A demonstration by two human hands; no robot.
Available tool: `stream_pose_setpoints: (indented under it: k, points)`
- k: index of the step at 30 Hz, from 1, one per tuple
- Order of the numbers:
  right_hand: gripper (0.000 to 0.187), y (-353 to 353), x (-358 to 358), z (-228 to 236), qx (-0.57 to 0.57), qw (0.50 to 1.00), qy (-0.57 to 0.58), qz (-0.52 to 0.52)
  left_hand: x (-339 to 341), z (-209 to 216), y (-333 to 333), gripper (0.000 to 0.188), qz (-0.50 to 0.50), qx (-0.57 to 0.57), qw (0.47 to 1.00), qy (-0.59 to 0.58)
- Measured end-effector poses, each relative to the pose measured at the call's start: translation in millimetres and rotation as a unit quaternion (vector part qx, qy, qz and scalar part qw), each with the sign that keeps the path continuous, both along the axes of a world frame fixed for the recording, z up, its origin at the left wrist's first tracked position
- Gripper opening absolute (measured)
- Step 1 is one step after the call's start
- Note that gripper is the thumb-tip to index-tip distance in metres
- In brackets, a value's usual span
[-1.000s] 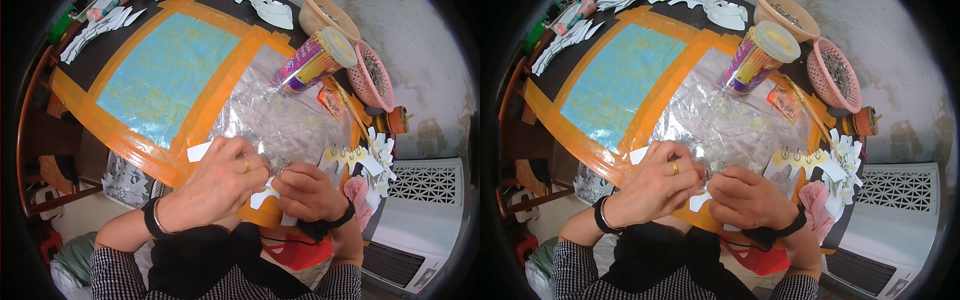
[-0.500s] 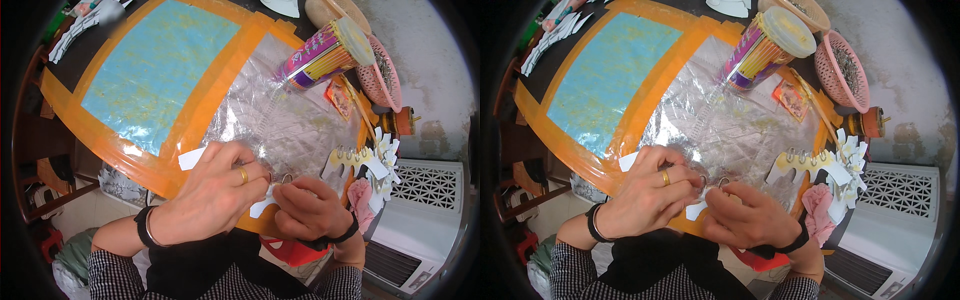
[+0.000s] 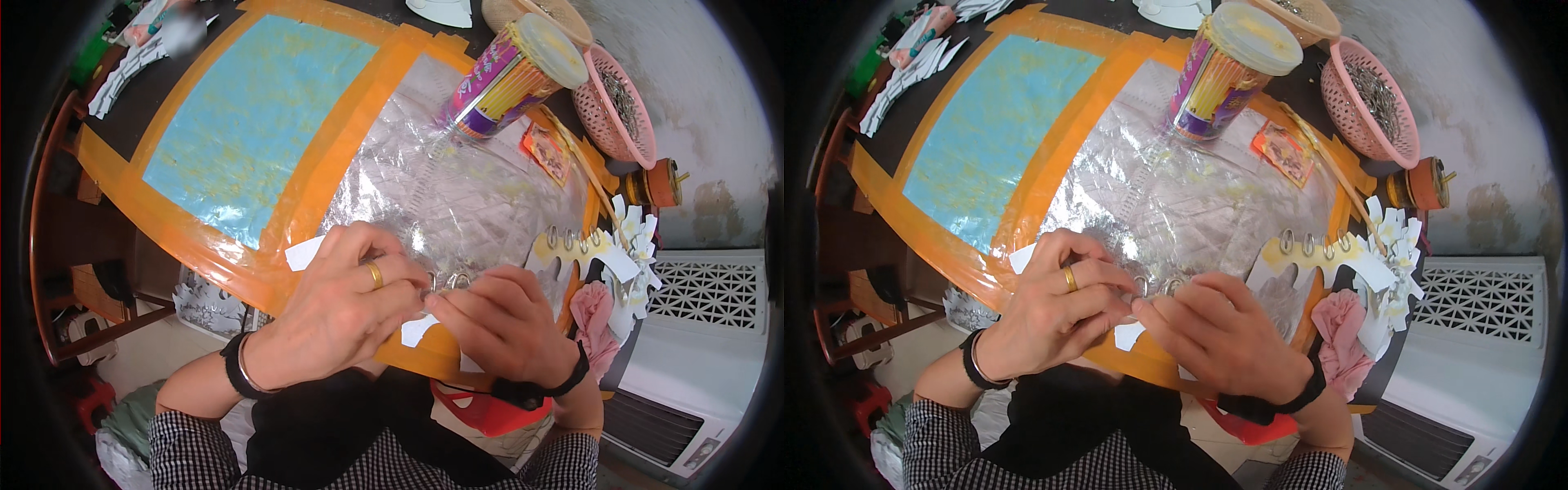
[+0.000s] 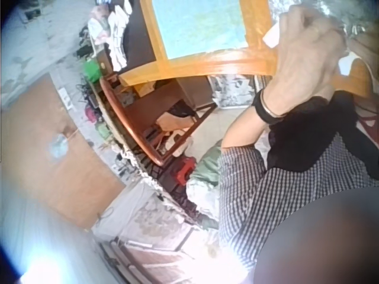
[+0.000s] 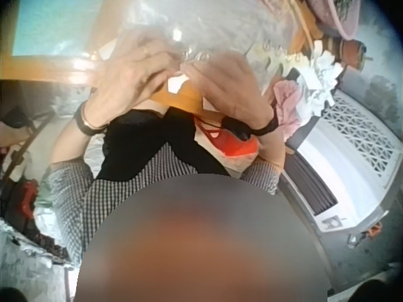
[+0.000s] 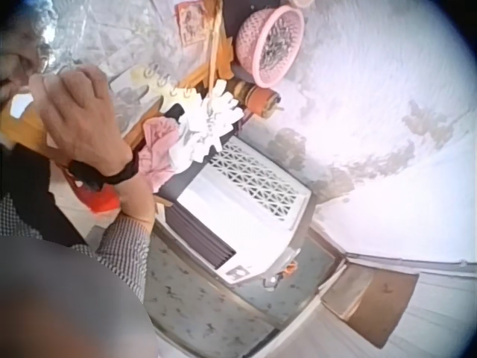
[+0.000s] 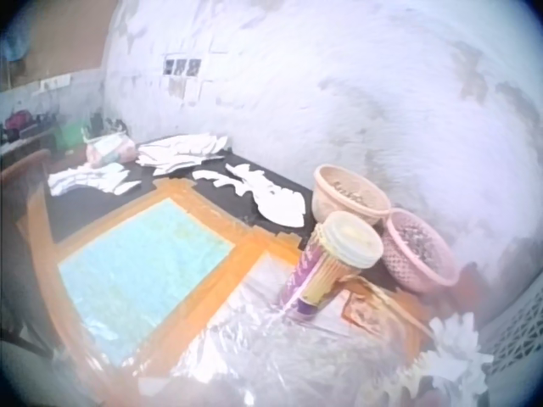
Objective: Applying glue to shoe components using a brush and liquid adhesive.
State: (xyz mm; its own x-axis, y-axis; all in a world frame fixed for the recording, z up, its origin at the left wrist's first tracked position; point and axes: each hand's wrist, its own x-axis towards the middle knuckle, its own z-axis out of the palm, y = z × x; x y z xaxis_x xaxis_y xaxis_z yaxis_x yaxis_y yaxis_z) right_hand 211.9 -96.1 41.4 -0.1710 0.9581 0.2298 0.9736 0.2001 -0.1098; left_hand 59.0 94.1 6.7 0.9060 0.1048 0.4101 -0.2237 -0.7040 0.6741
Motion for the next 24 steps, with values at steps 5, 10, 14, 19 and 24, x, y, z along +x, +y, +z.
stream_pose_setpoints:
  k: [5, 10, 14, 19, 24]
  points:
    - [0.037, 2, -1, -9, 0.071, 0.997, 0.04, -0.017, 1, 3, -2, 0.017, 0.004, 0.011, 1.0, -0.003]
    - [0.03, 5, -7, -2, 0.032, 0.998, 0.043, -0.017, 1, 3, -5, 0.016, 0.018, 0.003, 1.0, -0.018]
    - [0.03, 1, -9, 1, 0.063, 0.997, 0.042, -0.019, 0, 6, -4, 0.017, 0.009, -0.012, 1.0, 0.0]
    - [0.032, -4, -6, -2, 0.032, 0.999, 0.035, -0.002, 0, 10, -1, 0.016, -0.005, -0.016, 0.999, 0.044]
    - [0.029, -6, -7, 0, 0.029, 0.999, 0.045, 0.002, -6, 23, -6, 0.014, 0.0, -0.021, 0.997, 0.074]
